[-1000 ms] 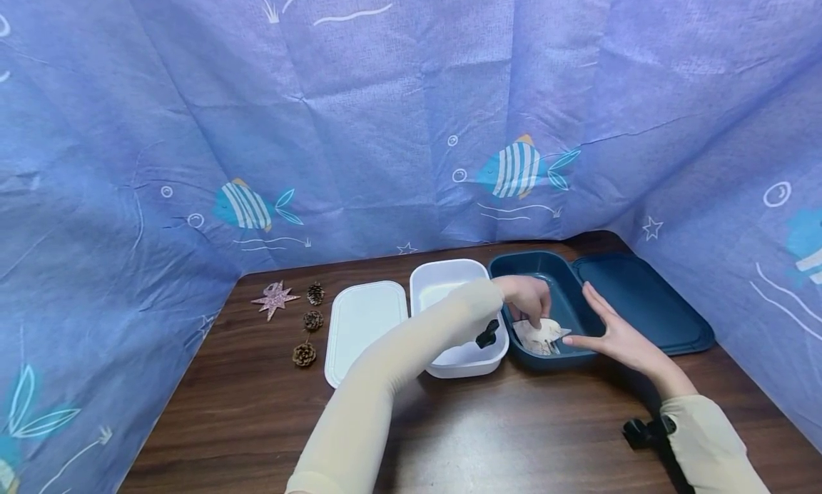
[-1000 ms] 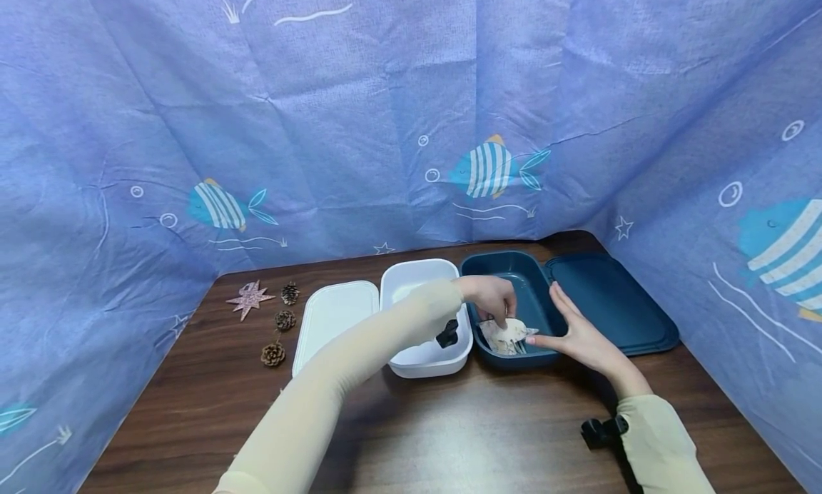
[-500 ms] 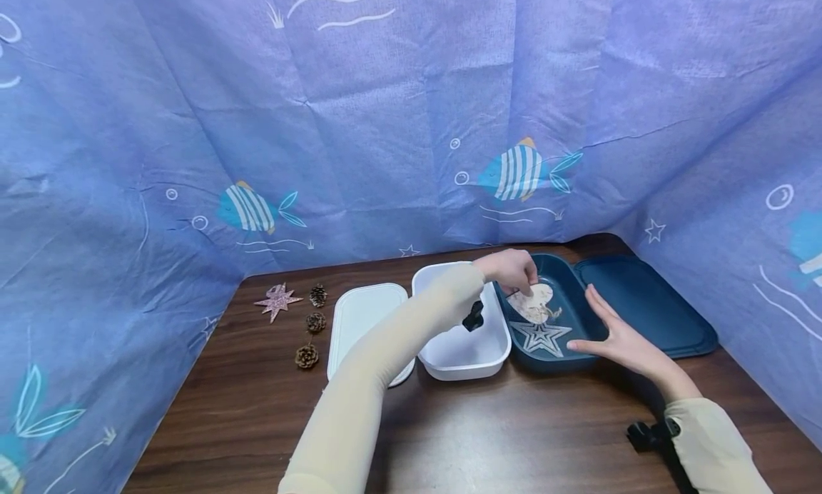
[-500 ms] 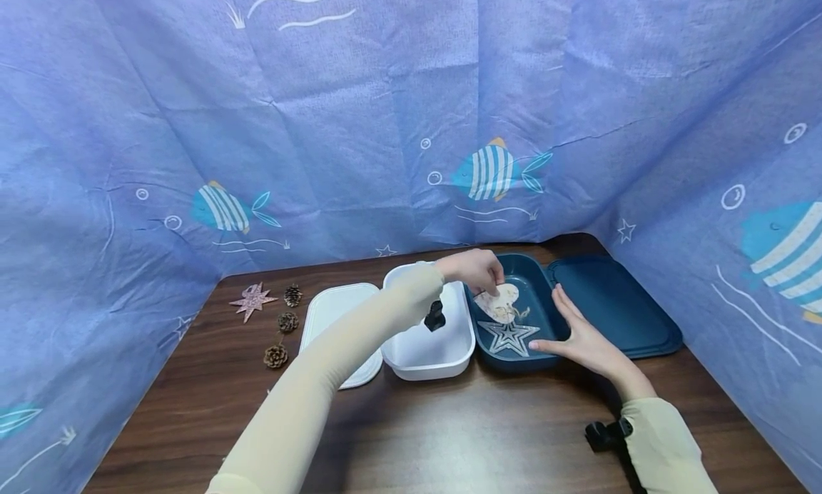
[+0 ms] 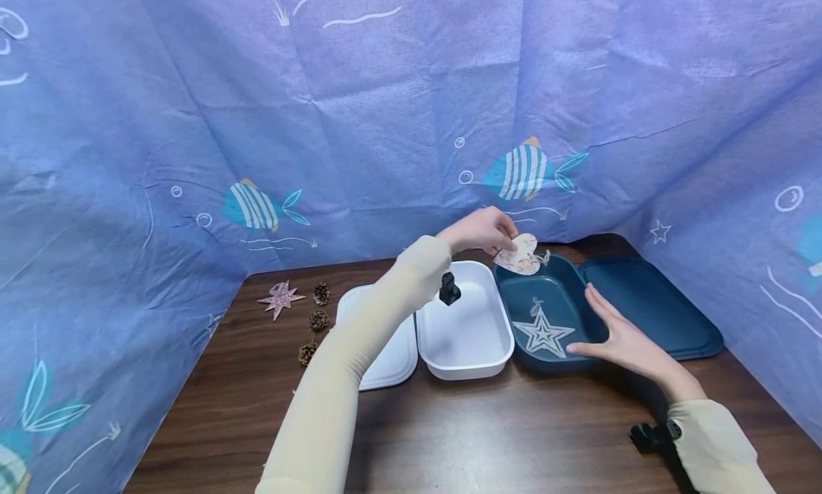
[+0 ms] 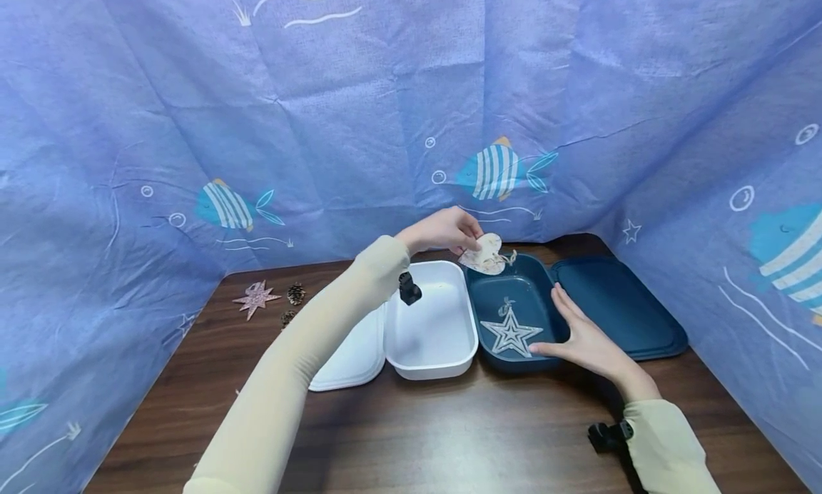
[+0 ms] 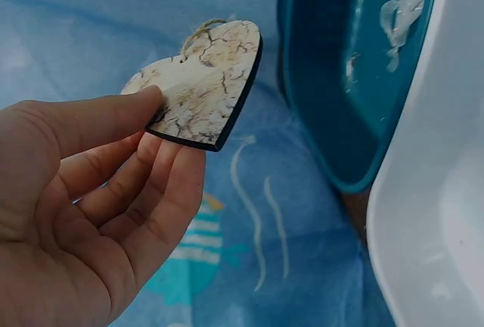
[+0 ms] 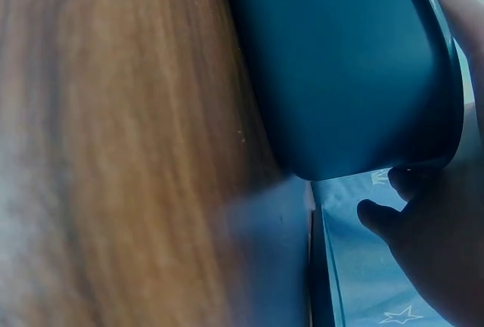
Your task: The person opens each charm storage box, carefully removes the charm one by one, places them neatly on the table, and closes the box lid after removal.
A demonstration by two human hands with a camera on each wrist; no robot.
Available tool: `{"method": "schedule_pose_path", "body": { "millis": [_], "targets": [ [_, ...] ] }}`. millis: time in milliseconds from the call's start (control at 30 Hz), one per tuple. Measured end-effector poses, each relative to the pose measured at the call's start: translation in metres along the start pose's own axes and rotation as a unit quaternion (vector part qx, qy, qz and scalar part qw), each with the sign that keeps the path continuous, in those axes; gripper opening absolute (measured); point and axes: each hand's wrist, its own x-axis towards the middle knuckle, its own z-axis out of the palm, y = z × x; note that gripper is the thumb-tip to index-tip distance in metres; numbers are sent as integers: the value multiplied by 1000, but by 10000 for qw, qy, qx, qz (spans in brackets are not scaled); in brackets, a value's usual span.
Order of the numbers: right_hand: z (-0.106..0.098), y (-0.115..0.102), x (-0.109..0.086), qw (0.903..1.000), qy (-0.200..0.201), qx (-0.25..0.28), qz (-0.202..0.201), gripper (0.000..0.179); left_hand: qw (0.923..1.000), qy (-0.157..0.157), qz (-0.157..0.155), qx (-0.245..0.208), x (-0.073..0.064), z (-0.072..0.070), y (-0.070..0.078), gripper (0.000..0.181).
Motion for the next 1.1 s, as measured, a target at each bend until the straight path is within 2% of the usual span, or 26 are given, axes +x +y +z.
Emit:
{"method": "schedule_pose_path", "body": {
  "millis": [200,467,667,800,1100],
  "targets": [
    [-2,-4,0,9998,-90,-181,-77,118,9988,317,31,-381,-24,-29,0,21],
    [-2,-4,-2,9998,-130,-169,-14,119,9907,1164,-73,-697,-61,-67,-11,21],
    [0,-5,0,9998,-176,-114,-63,118,9754,1767,-177,-1304,-94,-96,-27,22],
    [0,-4,0,9998,-171,-97,-61,117,9655,2110,-296,-1495,-119,-113,-36,24],
    [-1,-5,0,9998,-162,-115,-82,114,9421,2935,-511,-1537,-189,-147,-52,31]
  ]
}}
